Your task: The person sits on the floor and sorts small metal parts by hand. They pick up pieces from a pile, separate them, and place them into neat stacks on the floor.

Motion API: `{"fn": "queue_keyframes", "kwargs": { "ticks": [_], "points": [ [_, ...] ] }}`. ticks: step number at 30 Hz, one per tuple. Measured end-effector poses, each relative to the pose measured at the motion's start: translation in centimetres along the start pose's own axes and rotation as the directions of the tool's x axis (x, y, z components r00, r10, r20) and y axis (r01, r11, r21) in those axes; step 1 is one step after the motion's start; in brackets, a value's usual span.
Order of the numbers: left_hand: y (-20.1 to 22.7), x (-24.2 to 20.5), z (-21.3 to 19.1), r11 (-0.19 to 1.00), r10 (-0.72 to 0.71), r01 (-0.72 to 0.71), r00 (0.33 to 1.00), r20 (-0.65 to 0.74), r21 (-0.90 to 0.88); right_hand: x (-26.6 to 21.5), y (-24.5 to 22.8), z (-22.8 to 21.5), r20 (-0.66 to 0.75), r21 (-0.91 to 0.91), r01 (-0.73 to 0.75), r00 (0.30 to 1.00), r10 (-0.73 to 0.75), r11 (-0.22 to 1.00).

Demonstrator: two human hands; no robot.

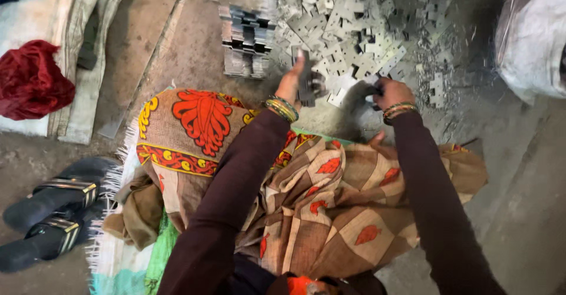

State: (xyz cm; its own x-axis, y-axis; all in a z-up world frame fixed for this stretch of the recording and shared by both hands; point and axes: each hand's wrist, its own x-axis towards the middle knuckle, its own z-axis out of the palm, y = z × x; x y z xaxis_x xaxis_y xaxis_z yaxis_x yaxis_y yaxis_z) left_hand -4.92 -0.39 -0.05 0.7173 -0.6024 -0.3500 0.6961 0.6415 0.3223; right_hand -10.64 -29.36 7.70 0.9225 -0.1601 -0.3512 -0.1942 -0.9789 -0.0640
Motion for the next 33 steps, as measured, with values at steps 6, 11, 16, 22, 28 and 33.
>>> {"fn": "queue_keyframes", "kwargs": {
  "ticks": [6,11,16,22,28,33],
  "points": [
    [-1.4,-0.3,-0.6,0.949,-0.225,0.244,0.968,-0.115,0.2,-0.8,-2.7,-0.7,0.099,0.828,-0.01,0.987,-0.128,0.561],
    [-0.8,-1.2,0.2,0.909,-0.34,0.34,0.939,-0.043,0.24,-1.4,-3.6,4.6,-0.256,-0.041,0.196,0.946,-0.199,0.98],
    [-1.3,-1.1,-0.3,0.957,-0.227,0.244,0.966,-0.122,0.155,-1.5,0.4,6.9,-0.067,0.181,0.208,0.978,-0.199,0.961],
    [0.4,-1.4,0.3,0.947,-0.218,0.254,0.957,-0.189,0.194,-0.2,-1.3,-1.8,-0.055,0.745,0.151,0.985,-0.165,0.65],
    [0.9,-2.4,2.2,0.94,-0.284,0.28,0.959,-0.008,0.192,6.2,-6.8,-1.9,-0.381,0.072,0.368,0.869,-0.315,0.927],
    [0.5,-1.3,1.1,0.98,-0.163,0.162,0.987,-0.004,0.117,9.1,-3.5,3.5,-0.441,-0.179,0.199,0.859,-0.26,0.963]
  ]
}}
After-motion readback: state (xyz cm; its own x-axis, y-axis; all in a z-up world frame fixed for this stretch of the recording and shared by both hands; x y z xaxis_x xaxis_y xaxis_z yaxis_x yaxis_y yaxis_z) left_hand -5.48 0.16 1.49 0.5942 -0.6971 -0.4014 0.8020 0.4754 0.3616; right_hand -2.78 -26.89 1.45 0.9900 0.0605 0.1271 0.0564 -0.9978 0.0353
